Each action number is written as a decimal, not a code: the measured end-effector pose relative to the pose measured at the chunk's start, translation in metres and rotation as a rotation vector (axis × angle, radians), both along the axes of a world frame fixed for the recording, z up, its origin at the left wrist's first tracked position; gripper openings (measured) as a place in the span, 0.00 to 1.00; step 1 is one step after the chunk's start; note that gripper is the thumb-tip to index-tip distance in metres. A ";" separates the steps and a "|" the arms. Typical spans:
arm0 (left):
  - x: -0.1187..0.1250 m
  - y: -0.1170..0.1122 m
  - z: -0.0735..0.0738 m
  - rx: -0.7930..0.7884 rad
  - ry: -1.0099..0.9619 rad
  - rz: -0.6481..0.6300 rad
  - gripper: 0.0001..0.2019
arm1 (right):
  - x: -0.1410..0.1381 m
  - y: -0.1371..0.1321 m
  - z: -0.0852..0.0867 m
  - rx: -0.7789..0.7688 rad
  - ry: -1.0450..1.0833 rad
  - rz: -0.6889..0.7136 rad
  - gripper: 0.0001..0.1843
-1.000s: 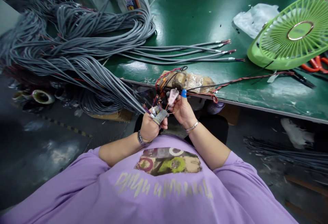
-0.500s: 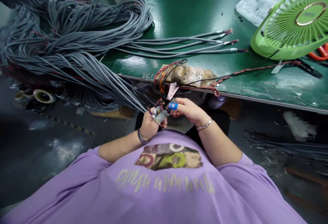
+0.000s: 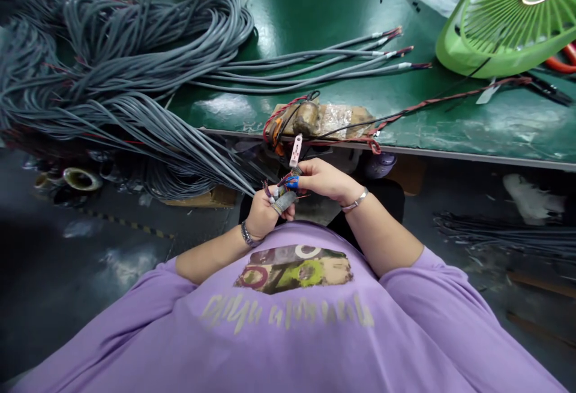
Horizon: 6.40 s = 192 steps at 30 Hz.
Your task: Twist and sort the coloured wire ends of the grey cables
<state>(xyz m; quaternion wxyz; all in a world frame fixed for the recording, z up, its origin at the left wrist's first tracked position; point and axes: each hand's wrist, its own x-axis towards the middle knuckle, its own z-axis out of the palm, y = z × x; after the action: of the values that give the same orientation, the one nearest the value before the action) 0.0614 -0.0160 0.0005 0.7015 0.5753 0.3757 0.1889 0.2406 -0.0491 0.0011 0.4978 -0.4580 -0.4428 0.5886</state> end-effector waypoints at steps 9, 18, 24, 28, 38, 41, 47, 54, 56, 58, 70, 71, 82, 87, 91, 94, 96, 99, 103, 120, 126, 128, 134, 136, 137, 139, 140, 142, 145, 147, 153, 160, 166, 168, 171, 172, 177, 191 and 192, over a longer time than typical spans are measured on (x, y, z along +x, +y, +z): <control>-0.009 0.003 -0.002 -0.046 -0.080 0.014 0.22 | 0.009 -0.005 -0.015 -0.050 0.159 -0.085 0.23; 0.009 0.002 0.008 -0.009 -0.187 0.252 0.24 | -0.002 0.009 -0.014 -0.152 0.421 -0.233 0.30; 0.017 0.004 0.008 0.009 -0.154 0.276 0.24 | -0.015 0.015 -0.007 0.072 0.248 -0.614 0.26; 0.019 0.004 0.005 0.009 -0.145 0.274 0.24 | -0.022 0.021 -0.015 0.078 0.210 -0.677 0.31; 0.019 0.003 -0.001 0.000 -0.149 0.198 0.23 | -0.031 0.031 -0.010 -0.039 0.608 -0.625 0.28; 0.019 0.002 -0.001 -0.026 -0.149 0.184 0.22 | -0.032 0.031 -0.009 -0.038 0.618 -0.630 0.28; 0.019 0.001 0.000 -0.039 -0.165 0.187 0.21 | -0.034 0.030 -0.011 -0.039 0.617 -0.603 0.30; 0.011 0.000 -0.001 -0.024 -0.160 0.191 0.22 | -0.026 0.013 -0.027 -0.072 0.632 -0.421 0.33; 0.008 0.000 -0.001 -0.017 -0.154 0.203 0.22 | -0.024 0.004 -0.034 -0.036 0.597 -0.347 0.32; 0.006 0.000 -0.001 -0.011 -0.156 0.209 0.22 | -0.023 -0.004 -0.039 0.006 0.546 -0.285 0.30; 0.007 0.001 -0.006 0.002 -0.169 0.242 0.22 | -0.036 -0.015 -0.029 0.054 0.342 -0.426 0.18; 0.007 0.001 -0.006 0.010 -0.167 0.246 0.22 | -0.037 -0.014 -0.029 0.040 0.349 -0.430 0.18; 0.002 0.010 0.000 -0.108 -0.308 0.077 0.17 | -0.039 -0.011 -0.024 -0.031 0.503 -0.285 0.20; -0.001 0.013 -0.002 -0.115 -0.385 0.126 0.17 | -0.033 -0.008 -0.027 -0.076 0.569 -0.304 0.18; 0.000 0.010 -0.003 0.008 -0.415 0.154 0.16 | -0.019 0.002 -0.022 -0.122 0.625 -0.405 0.24; 0.003 0.008 -0.006 0.095 -0.431 0.147 0.14 | -0.015 0.010 -0.011 -0.140 0.555 -0.424 0.32; 0.007 0.008 -0.007 0.131 -0.426 0.147 0.14 | -0.015 0.015 -0.006 -0.152 0.524 -0.451 0.33; 0.010 0.007 -0.007 0.155 -0.383 0.139 0.16 | -0.018 0.019 -0.003 -0.136 0.533 -0.467 0.30; 0.011 0.007 -0.006 0.148 -0.319 0.137 0.17 | -0.021 0.021 -0.003 -0.100 0.559 -0.480 0.29; -0.004 0.008 0.010 -0.042 -0.250 0.214 0.20 | -0.014 0.003 -0.023 -0.248 0.634 -0.429 0.27; -0.008 0.015 0.008 -0.151 -0.213 0.243 0.31 | -0.019 -0.010 -0.044 -0.355 0.635 -0.387 0.21; -0.008 0.015 0.007 -0.163 -0.208 0.239 0.31 | -0.022 -0.013 -0.046 -0.344 0.620 -0.352 0.20; -0.007 0.013 0.004 -0.181 -0.188 0.221 0.29 | -0.025 -0.019 -0.039 -0.230 0.576 -0.270 0.16; -0.006 0.013 0.003 -0.181 -0.180 0.213 0.28 | -0.026 -0.019 -0.037 -0.212 0.551 -0.250 0.19; -0.006 0.013 0.003 -0.179 -0.176 0.207 0.27 | -0.027 -0.019 -0.036 -0.209 0.533 -0.238 0.21; -0.006 0.012 0.002 -0.170 -0.169 0.189 0.26 | -0.029 -0.018 -0.033 -0.210 0.488 -0.222 0.23; -0.006 0.012 0.001 -0.164 -0.164 0.178 0.26 | -0.031 -0.018 -0.032 -0.207 0.467 -0.221 0.23; -0.005 0.011 -0.001 -0.149 -0.150 0.152 0.27 | -0.034 -0.016 -0.028 -0.190 0.433 -0.249 0.22; -0.005 0.010 -0.003 -0.132 -0.122 0.119 0.28 | -0.037 -0.014 -0.026 -0.172 0.384 -0.336 0.20; -0.004 0.009 -0.004 -0.127 -0.110 0.097 0.28 | -0.038 -0.013 -0.026 -0.163 0.334 -0.395 0.20; -0.004 0.010 -0.002 -0.103 -0.088 0.046 0.27 | -0.030 -0.012 -0.032 -0.212 0.322 -0.474 0.23; -0.008 0.011 -0.004 -0.080 -0.076 0.041 0.25 | -0.005 -0.017 -0.036 -0.260 0.433 -0.711 0.27; -0.005 0.014 -0.011 -0.102 -0.053 0.040 0.21 | -0.003 -0.030 -0.046 -0.334 0.470 -0.757 0.26; -0.003 0.016 -0.015 -0.129 -0.068 0.038 0.19 | -0.003 -0.033 -0.047 -0.312 0.433 -0.759 0.27; 0.001 0.018 -0.022 -0.153 -0.128 0.040 0.20 | -0.003 -0.038 -0.048 -0.260 0.277 -0.749 0.27; 0.002 0.019 -0.023 -0.161 -0.153 0.044 0.21 | -0.004 -0.039 -0.048 -0.237 0.216 -0.748 0.27; 0.002 0.019 -0.028 -0.156 -0.261 0.037 0.23 | -0.008 -0.042 -0.049 -0.127 0.016 -0.751 0.23; -0.001 0.004 -0.023 0.169 -0.014 -0.287 0.26 | -0.027 -0.060 -0.011 0.178 -0.202 -0.419 0.09; -0.003 0.004 -0.020 0.207 0.008 -0.342 0.26 | -0.027 -0.060 -0.010 0.170 -0.188 -0.415 0.08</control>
<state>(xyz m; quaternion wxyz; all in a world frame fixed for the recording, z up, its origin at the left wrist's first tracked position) 0.0586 -0.0119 -0.0196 0.6590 0.7004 0.2541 0.1025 0.2141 -0.1091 -0.0088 0.6015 -0.5484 -0.4315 0.3889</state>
